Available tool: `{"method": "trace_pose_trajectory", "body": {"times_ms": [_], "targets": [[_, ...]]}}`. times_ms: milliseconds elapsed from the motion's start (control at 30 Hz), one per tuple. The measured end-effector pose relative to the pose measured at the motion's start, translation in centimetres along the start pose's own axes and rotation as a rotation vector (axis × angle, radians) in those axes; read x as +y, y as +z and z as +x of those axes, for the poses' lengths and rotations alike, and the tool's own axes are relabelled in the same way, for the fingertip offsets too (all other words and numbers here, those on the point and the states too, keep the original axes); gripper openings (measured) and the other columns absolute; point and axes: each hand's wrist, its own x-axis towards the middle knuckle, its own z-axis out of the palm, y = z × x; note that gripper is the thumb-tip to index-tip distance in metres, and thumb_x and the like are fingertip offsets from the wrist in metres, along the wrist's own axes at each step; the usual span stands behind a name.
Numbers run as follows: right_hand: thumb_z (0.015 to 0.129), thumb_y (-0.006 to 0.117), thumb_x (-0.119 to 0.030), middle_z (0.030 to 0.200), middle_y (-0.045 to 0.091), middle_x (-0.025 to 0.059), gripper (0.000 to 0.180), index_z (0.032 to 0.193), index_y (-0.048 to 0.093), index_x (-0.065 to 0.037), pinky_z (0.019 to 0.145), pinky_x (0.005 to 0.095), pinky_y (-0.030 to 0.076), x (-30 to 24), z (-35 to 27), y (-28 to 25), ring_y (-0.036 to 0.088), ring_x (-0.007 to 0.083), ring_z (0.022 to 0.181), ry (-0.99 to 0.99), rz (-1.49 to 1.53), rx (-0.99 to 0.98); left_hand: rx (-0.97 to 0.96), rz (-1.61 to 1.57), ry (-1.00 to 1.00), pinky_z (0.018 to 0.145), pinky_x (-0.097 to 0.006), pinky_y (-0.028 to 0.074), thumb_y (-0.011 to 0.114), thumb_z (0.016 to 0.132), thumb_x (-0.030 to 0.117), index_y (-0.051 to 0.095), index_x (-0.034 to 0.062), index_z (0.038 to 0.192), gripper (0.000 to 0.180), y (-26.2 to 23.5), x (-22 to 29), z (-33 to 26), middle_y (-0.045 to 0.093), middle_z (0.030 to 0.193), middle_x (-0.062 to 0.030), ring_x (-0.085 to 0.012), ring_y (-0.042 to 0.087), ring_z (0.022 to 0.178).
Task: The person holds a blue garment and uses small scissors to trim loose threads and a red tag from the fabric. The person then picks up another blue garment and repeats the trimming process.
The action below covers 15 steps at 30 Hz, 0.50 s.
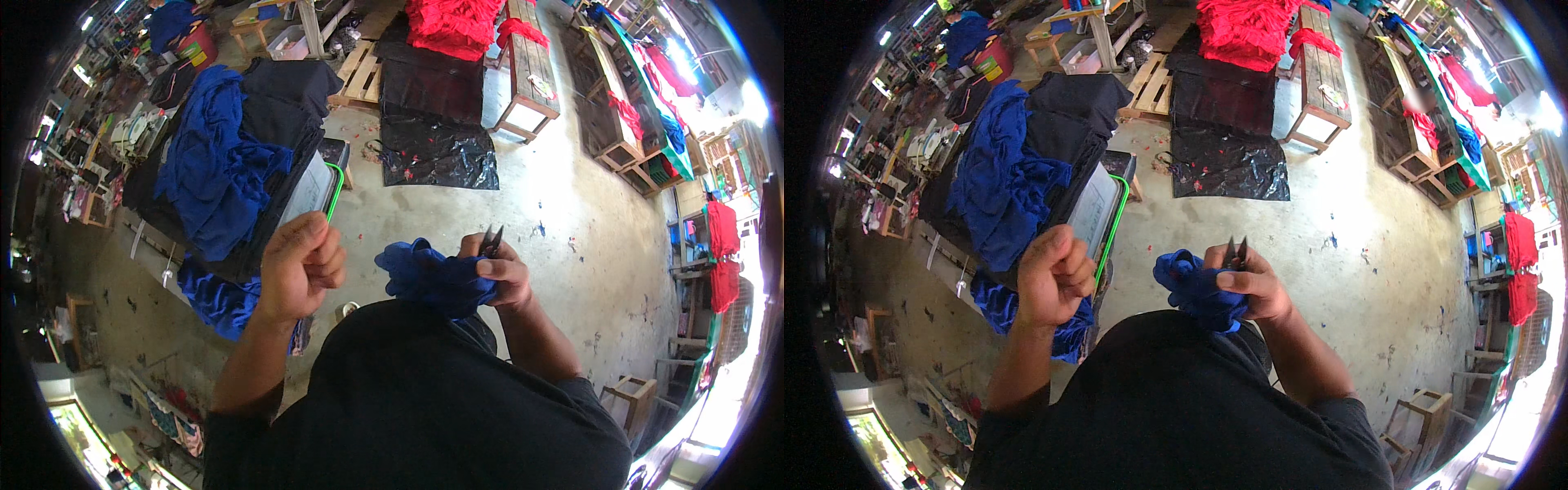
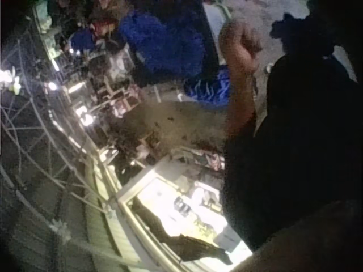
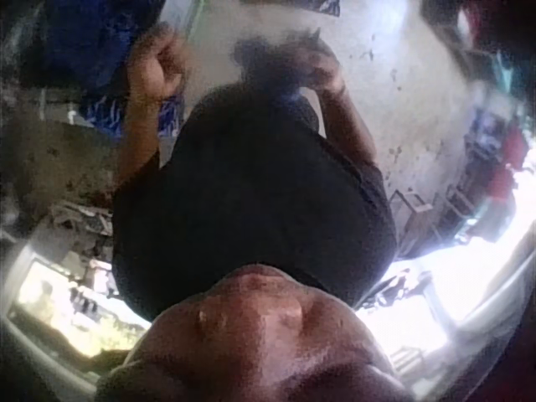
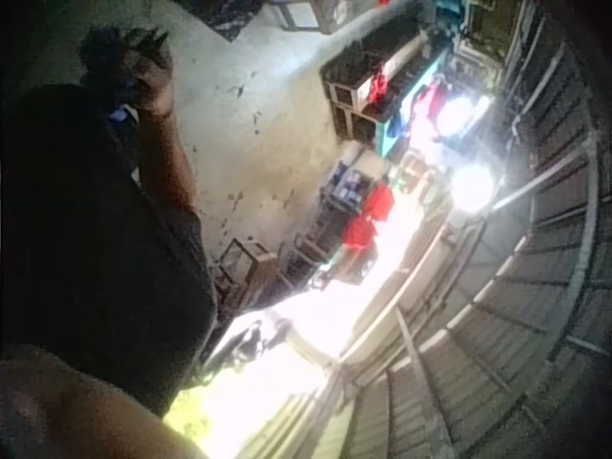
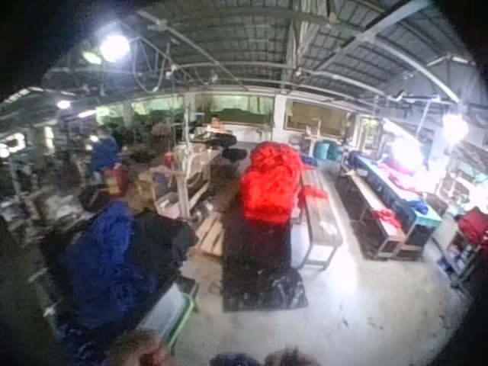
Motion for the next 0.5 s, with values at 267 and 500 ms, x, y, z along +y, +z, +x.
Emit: {"method": "trace_pose_trajectory", "body": {"times_ms": [267, 500], "targets": [[0.08, 0.064, -0.019, 0.07, 0.054, 0.0028, 0.018, 0.083, 0.056, -0.004, 0.06, 0.0288, 0.039, 0.5, -0.6, -1.2, 0.052, 0.0134, 0.065, -0.005, 0.064, -0.055, -0.011, 1.695, 0.534, 0.049, -0.037, 0.031, 0.064, 0.092, 0.012, 0.054, 0.0025, 0.065, 0.031, 5.0, -1.7, 0.5, 0.051, 0.061, -0.0089, -0.0234, 0.044, 0.051], [0.081, 0.058, -0.028, 0.064, 0.044, 0.0034, 0.025, 0.072, 0.042, -0.011, 0.056, 0.0338, 0.037, 0.3, -1.2, -4.0, 0.045, 0.0164, 0.059, -0.252, 0.444, -0.131, 0.591, 2.094, 0.345, 0.063, -0.044, 0.044, 0.066, 0.088, 0.011, 0.06, -0.0017, 0.07, 0.022, -13.9, 1.2, -2.9, 0.057, 0.07, -0.016, -0.036, 0.057, 0.069]]}}
